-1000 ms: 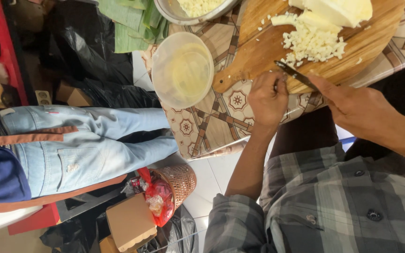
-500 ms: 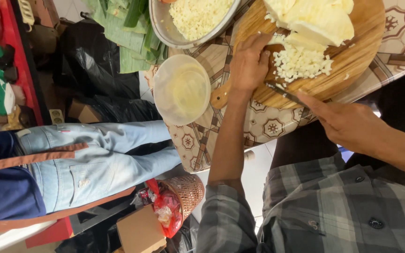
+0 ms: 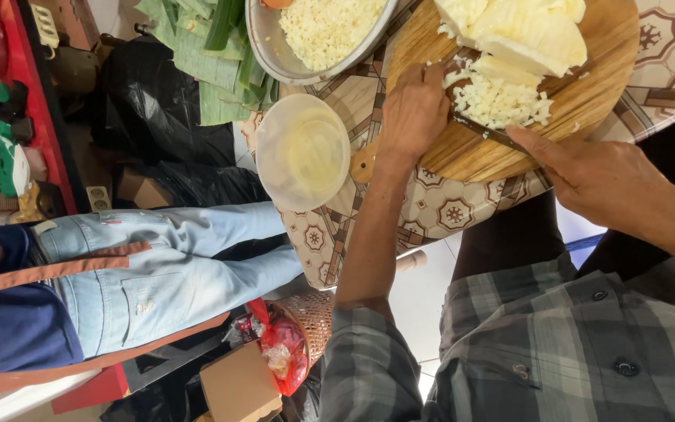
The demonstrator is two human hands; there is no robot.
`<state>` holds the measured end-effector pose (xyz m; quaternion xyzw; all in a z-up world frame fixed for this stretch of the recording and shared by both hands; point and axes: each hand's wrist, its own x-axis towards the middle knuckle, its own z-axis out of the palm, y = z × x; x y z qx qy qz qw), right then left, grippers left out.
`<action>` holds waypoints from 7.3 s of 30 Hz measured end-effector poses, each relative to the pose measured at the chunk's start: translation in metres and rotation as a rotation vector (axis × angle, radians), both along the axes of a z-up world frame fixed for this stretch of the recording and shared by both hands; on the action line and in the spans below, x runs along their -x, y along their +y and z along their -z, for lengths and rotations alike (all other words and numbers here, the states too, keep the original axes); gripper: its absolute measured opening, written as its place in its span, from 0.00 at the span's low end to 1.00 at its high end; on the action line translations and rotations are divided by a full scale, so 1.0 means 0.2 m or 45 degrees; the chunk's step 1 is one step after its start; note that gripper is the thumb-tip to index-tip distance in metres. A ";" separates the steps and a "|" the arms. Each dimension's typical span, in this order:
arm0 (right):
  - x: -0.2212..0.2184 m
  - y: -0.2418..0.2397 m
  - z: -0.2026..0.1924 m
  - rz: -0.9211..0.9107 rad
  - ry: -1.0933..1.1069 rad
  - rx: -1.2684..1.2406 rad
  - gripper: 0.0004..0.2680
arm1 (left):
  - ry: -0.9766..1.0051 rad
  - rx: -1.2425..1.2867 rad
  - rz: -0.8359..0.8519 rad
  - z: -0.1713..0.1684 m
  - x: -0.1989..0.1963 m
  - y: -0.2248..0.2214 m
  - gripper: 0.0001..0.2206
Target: Dicing a large block of cheese on a wooden cutting board using a knife
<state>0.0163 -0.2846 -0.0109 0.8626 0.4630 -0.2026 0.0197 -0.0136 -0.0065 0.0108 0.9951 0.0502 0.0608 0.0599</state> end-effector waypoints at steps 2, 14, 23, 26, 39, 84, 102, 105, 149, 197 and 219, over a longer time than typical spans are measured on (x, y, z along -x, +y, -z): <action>0.00 -0.01 0.02 0.008 -0.017 0.054 0.34 | 0.012 -0.028 -0.026 -0.01 0.05 -0.02 0.13; 0.03 -0.16 0.11 -0.023 -0.463 -0.390 0.26 | -0.472 0.227 -0.108 0.08 0.40 -0.15 0.09; 0.00 -0.10 0.04 0.158 -0.452 -0.366 0.25 | -0.488 0.252 0.323 0.09 0.29 -0.26 0.22; 0.00 -0.11 0.03 0.216 -0.410 -0.326 0.24 | -0.269 0.194 0.365 0.10 0.24 -0.22 0.25; 0.03 -0.29 0.21 -0.041 -0.657 -0.508 0.24 | -0.540 0.562 0.145 0.10 0.16 -0.04 0.15; 0.01 0.00 0.41 0.676 1.120 -1.040 0.20 | -0.505 0.978 -0.330 0.01 0.26 -0.29 0.05; 0.03 -0.09 0.51 0.097 -0.051 -1.225 0.22 | -0.212 0.348 -0.411 0.13 0.37 -0.40 0.14; 0.02 -0.07 0.41 0.096 -0.073 -1.028 0.23 | -0.117 0.390 -0.380 0.10 0.37 -0.40 0.13; 0.19 0.04 -0.30 0.251 0.310 0.090 0.33 | -0.710 0.688 -0.270 0.26 0.42 -0.46 0.07; 0.17 -0.06 -0.07 0.053 0.041 -0.045 0.31 | -0.633 0.432 0.067 0.21 0.48 -0.31 0.29; 0.07 -0.15 -0.05 0.069 0.139 -0.284 0.31 | -0.586 0.282 -0.537 0.21 0.31 -0.52 0.14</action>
